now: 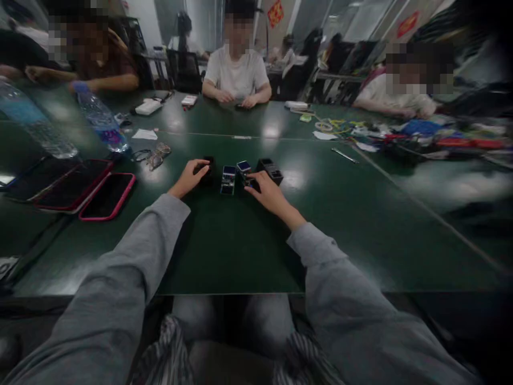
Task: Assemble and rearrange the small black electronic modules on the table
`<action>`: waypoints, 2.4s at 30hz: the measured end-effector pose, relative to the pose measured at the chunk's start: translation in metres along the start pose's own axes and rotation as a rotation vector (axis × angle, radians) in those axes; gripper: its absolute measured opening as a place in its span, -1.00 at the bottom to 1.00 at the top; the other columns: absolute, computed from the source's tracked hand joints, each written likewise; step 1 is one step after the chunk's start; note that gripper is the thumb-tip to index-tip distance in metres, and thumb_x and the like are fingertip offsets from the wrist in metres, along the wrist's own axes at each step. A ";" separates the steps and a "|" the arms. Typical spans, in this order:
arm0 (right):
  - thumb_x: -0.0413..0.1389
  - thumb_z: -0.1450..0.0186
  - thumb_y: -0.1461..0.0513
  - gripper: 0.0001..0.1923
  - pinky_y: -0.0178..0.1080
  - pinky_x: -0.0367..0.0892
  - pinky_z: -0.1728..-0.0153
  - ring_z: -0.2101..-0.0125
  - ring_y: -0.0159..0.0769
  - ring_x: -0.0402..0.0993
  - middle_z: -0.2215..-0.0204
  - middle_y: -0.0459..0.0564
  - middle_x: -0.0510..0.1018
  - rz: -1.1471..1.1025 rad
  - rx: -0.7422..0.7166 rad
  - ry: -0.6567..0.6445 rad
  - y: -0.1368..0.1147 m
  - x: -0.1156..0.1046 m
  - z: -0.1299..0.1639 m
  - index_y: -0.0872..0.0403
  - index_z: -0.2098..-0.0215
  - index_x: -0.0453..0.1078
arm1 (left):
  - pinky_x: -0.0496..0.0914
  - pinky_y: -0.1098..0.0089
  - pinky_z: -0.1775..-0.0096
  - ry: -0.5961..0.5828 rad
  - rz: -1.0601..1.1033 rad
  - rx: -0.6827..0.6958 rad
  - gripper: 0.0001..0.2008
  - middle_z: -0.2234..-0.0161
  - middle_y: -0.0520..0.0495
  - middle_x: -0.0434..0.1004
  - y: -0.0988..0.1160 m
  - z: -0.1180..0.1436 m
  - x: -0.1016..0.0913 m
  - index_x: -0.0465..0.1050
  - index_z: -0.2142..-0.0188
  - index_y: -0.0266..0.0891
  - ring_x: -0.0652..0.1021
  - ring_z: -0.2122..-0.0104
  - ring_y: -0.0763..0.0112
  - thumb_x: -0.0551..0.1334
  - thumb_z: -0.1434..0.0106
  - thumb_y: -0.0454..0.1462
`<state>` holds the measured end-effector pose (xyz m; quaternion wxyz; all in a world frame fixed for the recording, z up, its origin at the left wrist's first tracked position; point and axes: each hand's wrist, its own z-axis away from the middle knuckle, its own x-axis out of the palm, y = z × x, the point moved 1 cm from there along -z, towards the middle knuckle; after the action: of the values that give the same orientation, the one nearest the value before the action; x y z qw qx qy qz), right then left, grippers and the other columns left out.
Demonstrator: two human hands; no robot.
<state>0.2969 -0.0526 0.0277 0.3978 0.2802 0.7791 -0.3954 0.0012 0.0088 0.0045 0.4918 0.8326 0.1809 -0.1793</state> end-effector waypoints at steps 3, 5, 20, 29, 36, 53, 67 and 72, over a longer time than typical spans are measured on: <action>0.09 -0.36 0.09 -0.60 0.01 0.37 -0.07 -0.04 -0.07 0.40 0.00 0.11 0.38 0.000 -0.009 0.004 -0.001 -0.001 0.000 0.05 -0.12 0.28 | 0.36 0.16 -0.08 0.006 -0.001 0.002 -0.70 0.03 -0.15 0.46 -0.003 -0.001 0.000 0.47 0.05 -0.20 0.46 -0.01 0.25 0.19 -0.30 -0.13; 0.08 -0.36 0.09 -0.60 0.02 0.37 -0.06 -0.03 -0.06 0.40 0.00 0.11 0.38 -0.002 -0.010 0.005 -0.002 -0.002 0.001 0.03 -0.12 0.28 | 0.37 0.15 -0.07 0.004 0.000 0.003 -0.70 0.03 -0.15 0.46 -0.004 -0.001 0.000 0.47 0.05 -0.19 0.46 0.00 0.25 0.19 -0.31 -0.12; 0.09 -0.36 0.10 -0.60 0.02 0.39 -0.04 -0.01 -0.08 0.41 -0.01 0.10 0.37 -0.010 -0.007 0.013 -0.005 -0.005 0.003 0.03 -0.12 0.28 | 0.37 0.12 -0.08 -0.012 -0.004 -0.020 -0.69 0.00 -0.15 0.42 -0.001 0.001 -0.003 0.46 0.03 -0.16 0.47 0.01 0.24 0.18 -0.31 -0.10; 0.08 -0.36 0.10 -0.60 0.01 0.38 -0.05 -0.02 -0.08 0.41 0.00 0.10 0.37 -0.010 -0.013 0.013 -0.005 -0.004 0.003 0.02 -0.12 0.28 | 0.37 0.13 -0.08 -0.002 -0.009 0.001 -0.70 0.01 -0.16 0.43 0.001 0.001 -0.002 0.46 0.04 -0.18 0.46 -0.02 0.23 0.18 -0.31 -0.11; 0.09 -0.36 0.10 -0.60 0.02 0.38 -0.04 -0.02 -0.08 0.40 -0.01 0.10 0.38 -0.009 -0.013 0.004 -0.004 -0.004 0.002 0.03 -0.13 0.27 | 0.38 0.13 -0.08 -0.005 0.012 -0.002 -0.71 0.02 -0.17 0.43 0.004 0.002 -0.002 0.47 0.05 -0.19 0.46 -0.01 0.23 0.18 -0.31 -0.13; 0.08 -0.36 0.11 -0.60 0.02 0.38 -0.05 -0.02 -0.08 0.40 0.00 0.10 0.37 -0.006 -0.004 -0.007 -0.009 -0.007 0.003 0.03 -0.13 0.26 | 0.37 0.12 -0.09 -0.015 0.016 -0.030 -0.70 0.00 -0.16 0.41 0.006 0.003 -0.003 0.46 0.04 -0.17 0.46 -0.01 0.23 0.18 -0.31 -0.11; 0.09 -0.36 0.11 -0.58 0.00 0.37 -0.07 -0.03 -0.09 0.39 -0.01 0.10 0.36 -0.005 -0.012 -0.003 -0.005 -0.004 0.003 0.05 -0.14 0.26 | 0.36 0.14 -0.09 -0.021 -0.003 -0.030 -0.70 0.00 -0.16 0.42 0.008 0.003 -0.003 0.45 0.04 -0.19 0.45 -0.02 0.24 0.17 -0.32 -0.12; 0.10 -0.36 0.11 -0.58 0.02 0.38 -0.05 -0.03 -0.08 0.40 -0.01 0.10 0.36 -0.010 0.006 -0.010 -0.007 -0.005 0.003 0.03 -0.14 0.26 | 0.37 0.13 -0.09 -0.014 0.010 -0.029 -0.71 0.00 -0.16 0.41 0.005 0.001 -0.003 0.46 0.04 -0.18 0.46 -0.02 0.23 0.18 -0.31 -0.12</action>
<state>0.2957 -0.0591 0.0335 0.3990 0.2755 0.7771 -0.4012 0.0008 0.0050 0.0089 0.5061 0.8250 0.1758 -0.1800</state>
